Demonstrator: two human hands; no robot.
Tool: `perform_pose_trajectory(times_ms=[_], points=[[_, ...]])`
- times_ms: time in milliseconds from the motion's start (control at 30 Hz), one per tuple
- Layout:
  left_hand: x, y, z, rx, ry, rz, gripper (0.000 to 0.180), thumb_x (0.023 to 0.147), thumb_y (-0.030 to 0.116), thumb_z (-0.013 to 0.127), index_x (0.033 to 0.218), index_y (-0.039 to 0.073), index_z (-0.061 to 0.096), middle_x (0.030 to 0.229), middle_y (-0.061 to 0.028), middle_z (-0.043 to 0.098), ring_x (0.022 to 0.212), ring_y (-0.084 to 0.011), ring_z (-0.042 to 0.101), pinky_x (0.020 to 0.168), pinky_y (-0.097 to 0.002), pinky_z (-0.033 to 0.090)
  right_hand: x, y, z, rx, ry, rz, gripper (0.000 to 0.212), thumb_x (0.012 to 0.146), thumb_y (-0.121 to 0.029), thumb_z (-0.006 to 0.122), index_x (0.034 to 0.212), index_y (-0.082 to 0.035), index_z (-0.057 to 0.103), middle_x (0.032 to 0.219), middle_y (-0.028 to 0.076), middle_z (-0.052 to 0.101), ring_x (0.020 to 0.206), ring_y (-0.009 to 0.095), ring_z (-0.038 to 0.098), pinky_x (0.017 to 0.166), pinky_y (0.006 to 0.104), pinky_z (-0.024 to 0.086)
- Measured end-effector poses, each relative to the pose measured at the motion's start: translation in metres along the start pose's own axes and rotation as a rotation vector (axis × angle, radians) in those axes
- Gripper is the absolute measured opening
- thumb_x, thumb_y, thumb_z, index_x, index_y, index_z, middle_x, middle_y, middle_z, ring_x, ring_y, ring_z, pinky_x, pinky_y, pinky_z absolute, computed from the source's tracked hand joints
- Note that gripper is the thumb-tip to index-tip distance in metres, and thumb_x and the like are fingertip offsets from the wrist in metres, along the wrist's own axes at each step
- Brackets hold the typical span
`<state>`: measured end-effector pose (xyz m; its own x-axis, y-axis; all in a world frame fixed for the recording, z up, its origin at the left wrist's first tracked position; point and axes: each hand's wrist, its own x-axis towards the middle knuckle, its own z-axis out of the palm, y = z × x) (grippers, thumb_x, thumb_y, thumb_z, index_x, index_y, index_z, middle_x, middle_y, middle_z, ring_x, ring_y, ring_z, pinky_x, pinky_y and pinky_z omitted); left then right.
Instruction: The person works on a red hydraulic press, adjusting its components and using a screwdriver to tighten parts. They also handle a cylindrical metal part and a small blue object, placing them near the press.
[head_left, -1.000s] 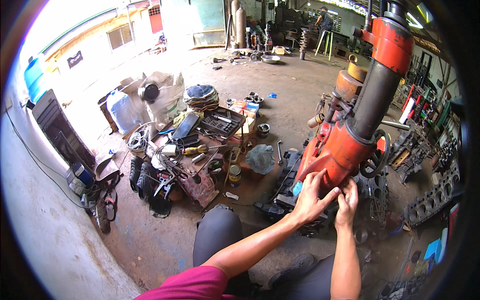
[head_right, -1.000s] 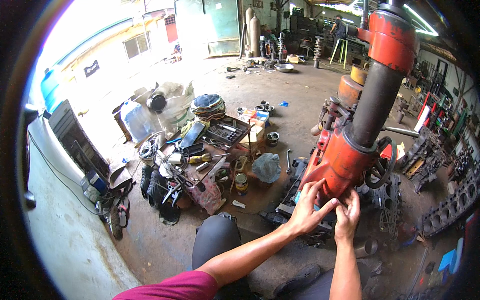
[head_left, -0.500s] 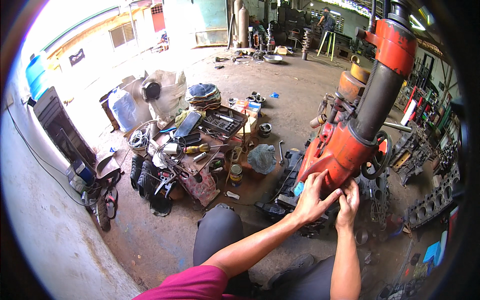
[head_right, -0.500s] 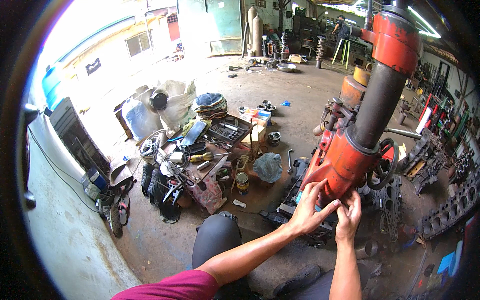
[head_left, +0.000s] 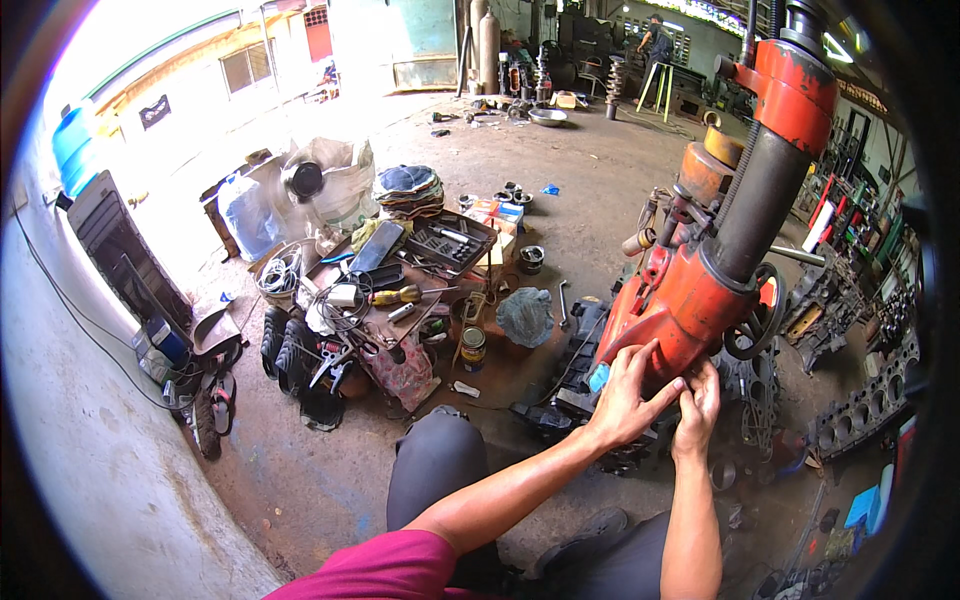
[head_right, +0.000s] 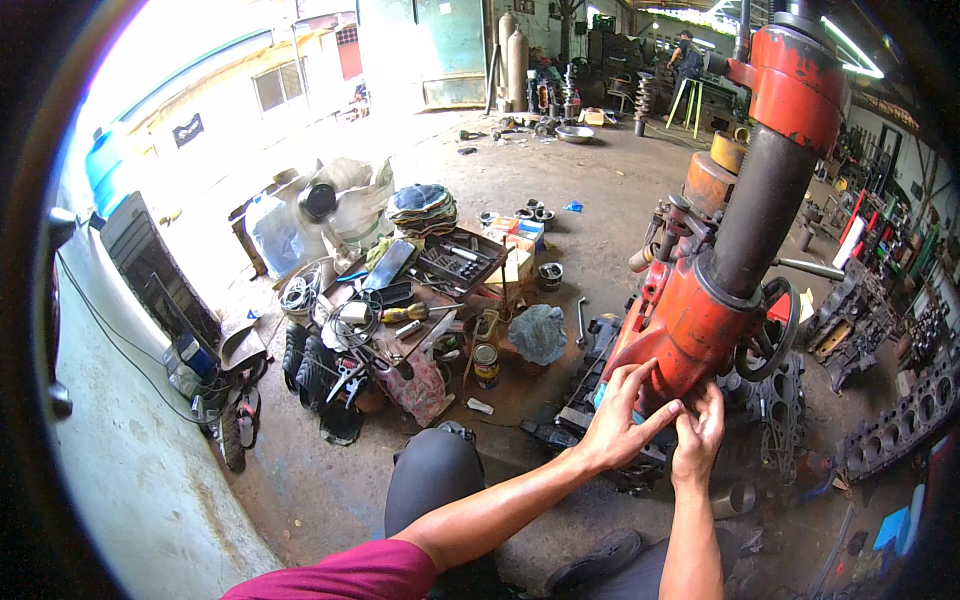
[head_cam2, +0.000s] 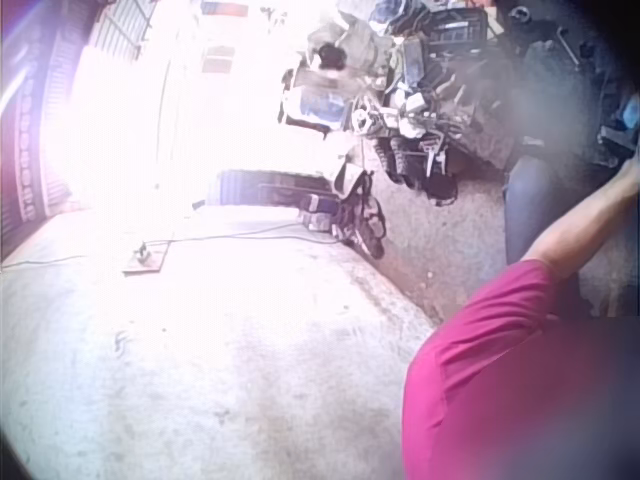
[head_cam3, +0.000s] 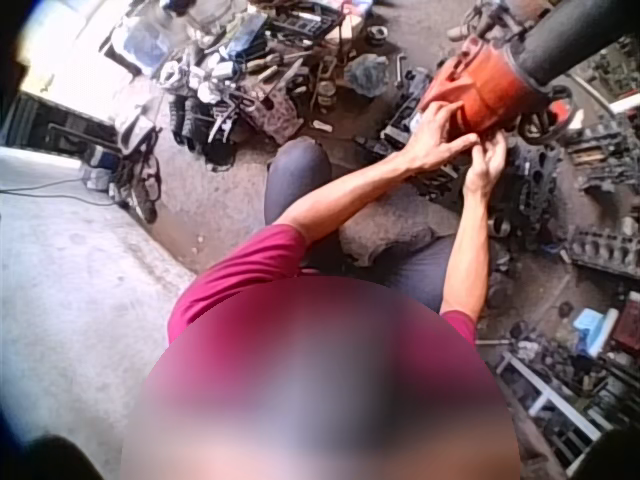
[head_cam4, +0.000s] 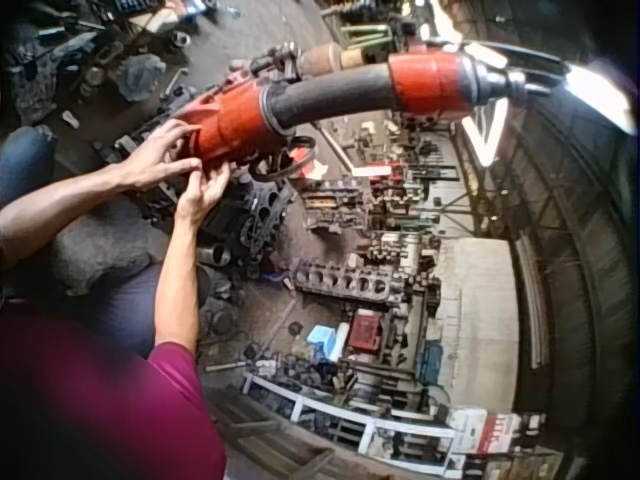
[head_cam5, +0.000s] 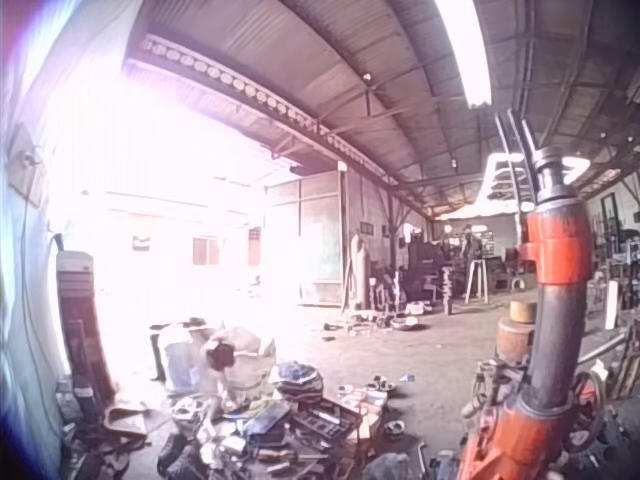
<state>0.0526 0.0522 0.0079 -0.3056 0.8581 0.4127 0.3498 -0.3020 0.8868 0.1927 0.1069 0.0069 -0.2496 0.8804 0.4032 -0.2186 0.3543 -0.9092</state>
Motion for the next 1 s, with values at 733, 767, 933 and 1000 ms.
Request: perform_pose_trajectory(times_ms=[733, 767, 933, 1000], points=[[0.0, -0.0056, 0.0031, 0.084, 0.056, 0.072, 0.081, 0.093, 0.045, 0.075, 0.151, -0.001, 0.043, 0.136, -0.0197, 0.049, 0.121, -0.0305, 0.056, 0.093, -0.0398, 0.053, 0.0, 0.0029, -0.0031, 0.021, -0.015, 0.019, 0.058, 0.095, -0.002, 0.057, 0.149, 0.005, 0.036, 0.141, 0.02, 0.052, 0.13, 0.027, 0.054, 0.112, 0.0406, 0.044], [0.0001, -0.0059, 0.003, 0.085, 0.057, 0.071, 0.081, 0.093, 0.045, 0.076, 0.151, -0.001, 0.043, 0.136, -0.0197, 0.05, 0.12, -0.0304, 0.056, 0.093, -0.0397, 0.053, 0.0001, 0.0029, -0.0034, 0.04, -0.031, 0.003, 0.058, 0.095, -0.002, 0.058, 0.149, 0.005, 0.036, 0.141, 0.02, 0.052, 0.13, 0.027, 0.054, 0.112, 0.0406, 0.044], [0.0003, -0.0055, 0.0023, 0.078, 0.051, 0.067, 0.081, 0.093, 0.044, 0.076, 0.15, -0.001, 0.043, 0.136, -0.0195, 0.05, 0.119, -0.0303, 0.056, 0.093, -0.0396, 0.053, 0.0, 0.0025, -0.0039, 0.009, -0.02, 0.002, 0.059, 0.094, -0.003, 0.059, 0.149, 0.005, 0.037, 0.139, 0.02, 0.053, 0.129, 0.027, 0.055, 0.111, 0.0405, 0.045], [0.0004, -0.0046, 0.0015, 0.054, 0.033, 0.051, 0.082, 0.093, 0.046, 0.075, 0.151, -0.001, 0.042, 0.137, -0.0209, 0.048, 0.124, -0.033, 0.054, 0.098, -0.0418, 0.05, -0.0004, 0.002, -0.0035, -0.001, -0.015, 0.004, 0.059, 0.094, -0.003, 0.059, 0.149, 0.006, 0.038, 0.139, 0.02, 0.054, 0.128, 0.027, 0.056, 0.11, 0.0403, 0.045]])
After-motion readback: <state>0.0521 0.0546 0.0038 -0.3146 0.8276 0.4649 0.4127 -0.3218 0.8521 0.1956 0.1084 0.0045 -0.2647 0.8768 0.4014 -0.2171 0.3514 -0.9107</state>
